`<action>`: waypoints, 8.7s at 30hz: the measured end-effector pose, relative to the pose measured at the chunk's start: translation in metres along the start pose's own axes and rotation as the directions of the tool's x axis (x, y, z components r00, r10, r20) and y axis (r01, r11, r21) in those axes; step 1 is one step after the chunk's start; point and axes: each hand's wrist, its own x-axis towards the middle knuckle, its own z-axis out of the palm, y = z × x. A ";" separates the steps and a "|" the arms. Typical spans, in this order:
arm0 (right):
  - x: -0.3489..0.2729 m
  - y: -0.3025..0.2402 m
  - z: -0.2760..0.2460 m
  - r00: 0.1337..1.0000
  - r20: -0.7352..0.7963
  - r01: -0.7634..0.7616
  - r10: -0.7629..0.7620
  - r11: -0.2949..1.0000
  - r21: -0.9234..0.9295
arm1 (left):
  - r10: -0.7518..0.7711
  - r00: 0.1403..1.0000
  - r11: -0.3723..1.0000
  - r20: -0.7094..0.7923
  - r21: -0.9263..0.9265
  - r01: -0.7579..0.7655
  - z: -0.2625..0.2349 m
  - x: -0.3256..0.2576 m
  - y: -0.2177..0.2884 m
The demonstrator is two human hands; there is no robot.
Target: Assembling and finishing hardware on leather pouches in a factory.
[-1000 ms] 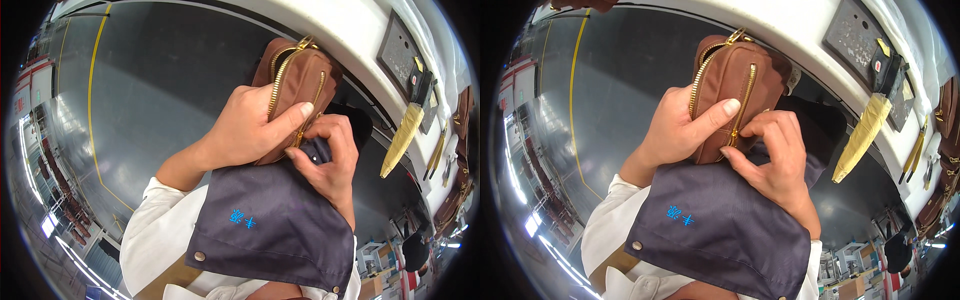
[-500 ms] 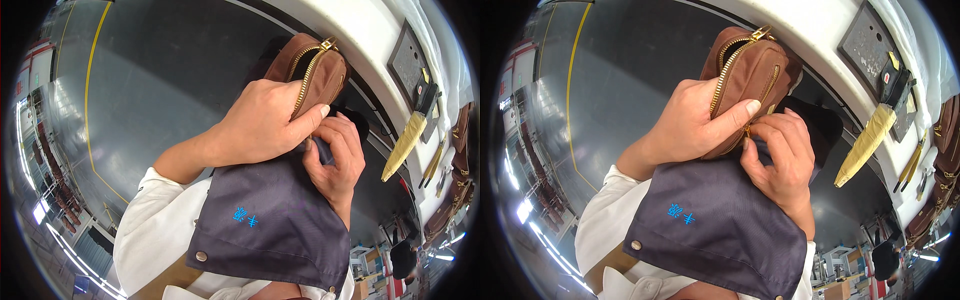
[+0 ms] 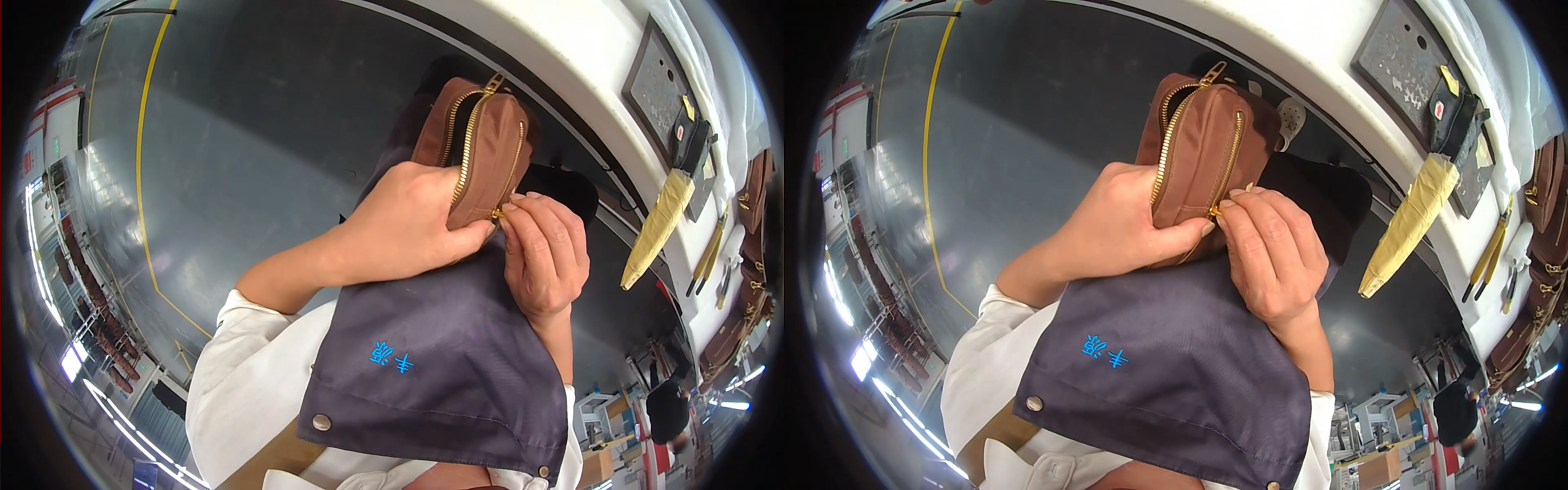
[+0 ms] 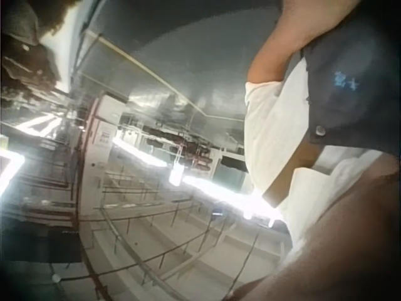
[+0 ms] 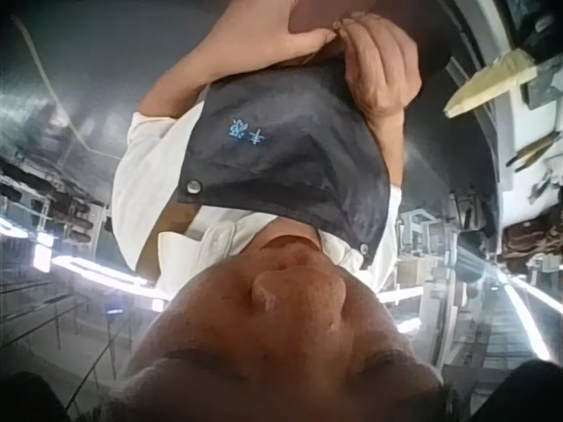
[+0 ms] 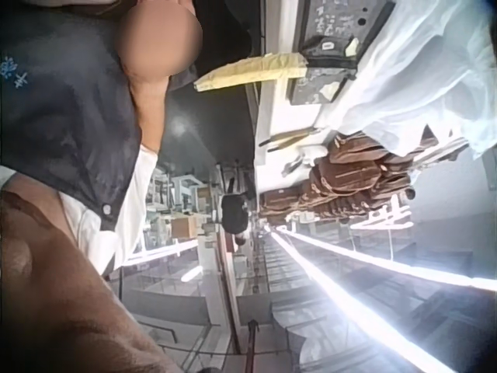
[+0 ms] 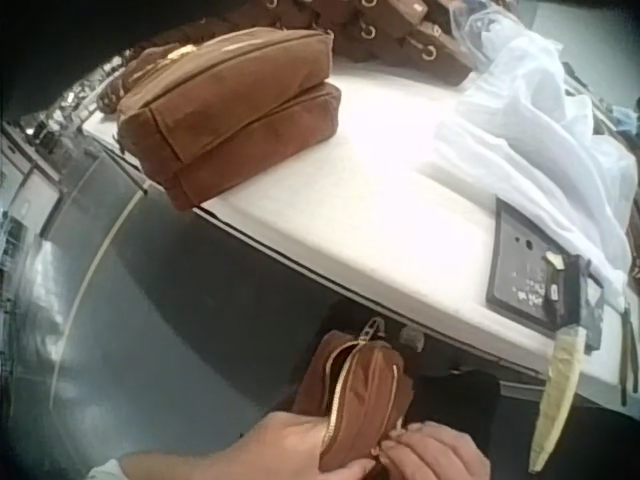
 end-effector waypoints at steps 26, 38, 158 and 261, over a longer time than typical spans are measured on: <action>-0.007 -0.006 -0.007 0.997 -0.052 0.060 -0.060 0.998 0.014 | 0.200 0.959 0.963 -0.202 0.222 -0.154 0.016 -0.022 0.011; -0.023 -0.009 0.042 0.933 0.338 0.050 -0.122 0.976 0.213 | -0.070 0.984 0.881 -0.165 0.453 0.139 0.016 -0.059 -0.014; -0.245 0.331 0.361 0.219 0.683 -0.839 0.697 -0.223 0.497 | -0.224 0.956 0.973 -0.187 -0.096 0.209 -0.266 0.161 0.002; 0.041 0.017 -0.051 0.933 0.344 -0.229 0.105 0.911 0.343 | 0.783 0.552 0.464 -0.287 0.861 -0.210 -0.185 0.172 0.016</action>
